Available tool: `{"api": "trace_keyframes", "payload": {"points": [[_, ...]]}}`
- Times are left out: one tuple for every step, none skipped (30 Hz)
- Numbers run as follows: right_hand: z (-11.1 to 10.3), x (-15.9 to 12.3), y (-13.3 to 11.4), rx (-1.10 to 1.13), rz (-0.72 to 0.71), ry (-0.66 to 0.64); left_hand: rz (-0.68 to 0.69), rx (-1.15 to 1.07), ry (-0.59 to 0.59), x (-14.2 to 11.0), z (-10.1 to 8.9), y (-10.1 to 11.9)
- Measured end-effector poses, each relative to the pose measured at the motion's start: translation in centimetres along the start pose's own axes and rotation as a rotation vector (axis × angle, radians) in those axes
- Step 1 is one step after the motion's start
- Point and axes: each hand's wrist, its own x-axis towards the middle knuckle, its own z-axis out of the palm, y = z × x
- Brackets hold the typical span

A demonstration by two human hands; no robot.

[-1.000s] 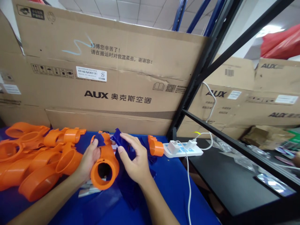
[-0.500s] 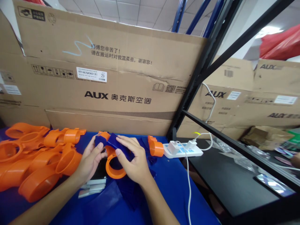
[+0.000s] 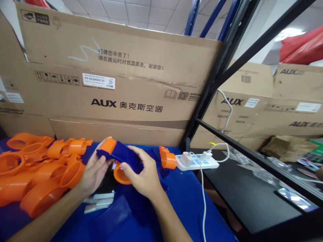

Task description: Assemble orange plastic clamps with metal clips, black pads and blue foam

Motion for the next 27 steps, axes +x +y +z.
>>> {"api": "trace_keyframes", "payload": {"points": [[-0.1,-0.04,-0.04,-0.043,-0.03,0.008,0.015,-0.012,-0.027,-0.06,-0.15,0.0],[-0.19,-0.07,-0.08,-0.095,-0.072,0.02,0.036,-0.021,-0.055,-0.09,-0.29,-0.02],[-0.26,-0.11,-0.12,-0.155,-0.123,0.03,0.06,-0.026,-0.078,-0.1,-0.4,-0.05],[-0.32,-0.15,-0.14,-0.221,-0.178,0.04,0.082,-0.02,-0.09,-0.07,-0.48,-0.08],[-0.35,-0.18,-0.15,-0.291,-0.23,0.049,0.098,-0.004,-0.086,0.0,-0.52,-0.12],[-0.37,-0.21,-0.15,-0.359,-0.276,0.056,0.103,0.018,-0.067,0.11,-0.53,-0.15],[-0.37,-0.23,-0.14,-0.422,-0.316,0.052,0.097,0.045,-0.035,0.24,-0.51,-0.18],[-0.35,-0.25,-0.11,-0.476,-0.349,0.043,0.083,0.072,0.002,0.38,-0.48,-0.2],[-0.34,-0.25,-0.07,-0.519,-0.375,0.034,0.073,0.097,0.04,0.51,-0.45,-0.21],[-0.32,-0.25,-0.03,-0.55,-0.394,0.022,0.071,0.119,0.077,0.63,-0.42,-0.21],[-0.31,-0.23,0.02,-0.571,-0.408,0.009,0.077,0.137,0.107,0.73,-0.41,-0.2],[-0.3,-0.22,0.06,-0.586,-0.417,0.0,0.084,0.155,0.131,0.78,-0.41,-0.17],[-0.29,-0.2,0.1,-0.6,-0.422,-0.006,0.092,0.173,0.148,0.8,-0.41,-0.12],[-0.28,-0.19,0.13,-0.611,-0.425,-0.009,0.094,0.186,0.161,0.78,-0.4,-0.07],[-0.26,-0.19,0.15,-0.62,-0.427,-0.011,0.095,0.193,0.172,0.74,-0.37,0.0],[-0.24,-0.19,0.16,-0.625,-0.429,-0.012,0.095,0.192,0.183,0.68,-0.32,0.07],[-0.2,-0.2,0.16,-0.625,-0.427,-0.011,0.091,0.184,0.192,0.62,-0.25,0.14],[-0.15,-0.21,0.13,-0.622,-0.422,-0.011,0.087,0.172,0.2,0.56,-0.16,0.21],[-0.11,-0.23,0.09,-0.617,-0.416,-0.011,0.083,0.158,0.207,0.54,-0.06,0.26],[-0.09,-0.23,0.03,-0.611,-0.408,-0.01,0.08,0.145,0.213,0.53,0.04,0.3],[-0.09,-0.23,-0.04,-0.605,-0.401,-0.011,0.078,0.134,0.217,0.56,0.12,0.33],[-0.11,-0.22,-0.12,-0.597,-0.396,-0.016,0.075,0.122,0.219,0.6,0.17,0.35],[-0.18,-0.21,-0.18,-0.59,-0.395,-0.025,0.07,0.107,0.215,0.65,0.18,0.37],[-0.26,-0.2,-0.2,-0.582,-0.395,-0.037,0.062,0.089,0.204,0.69,0.15,0.39],[-0.35,-0.19,-0.18,-0.574,-0.394,-0.041,0.048,0.067,0.176,0.71,0.09,0.41],[-0.44,-0.19,-0.1,-0.562,-0.388,-0.034,0.038,0.045,0.135,0.7,0.02,0.42],[-0.48,-0.2,0.05,-0.539,-0.372,-0.011,0.037,0.029,0.085,0.64,-0.05,0.4]]}}
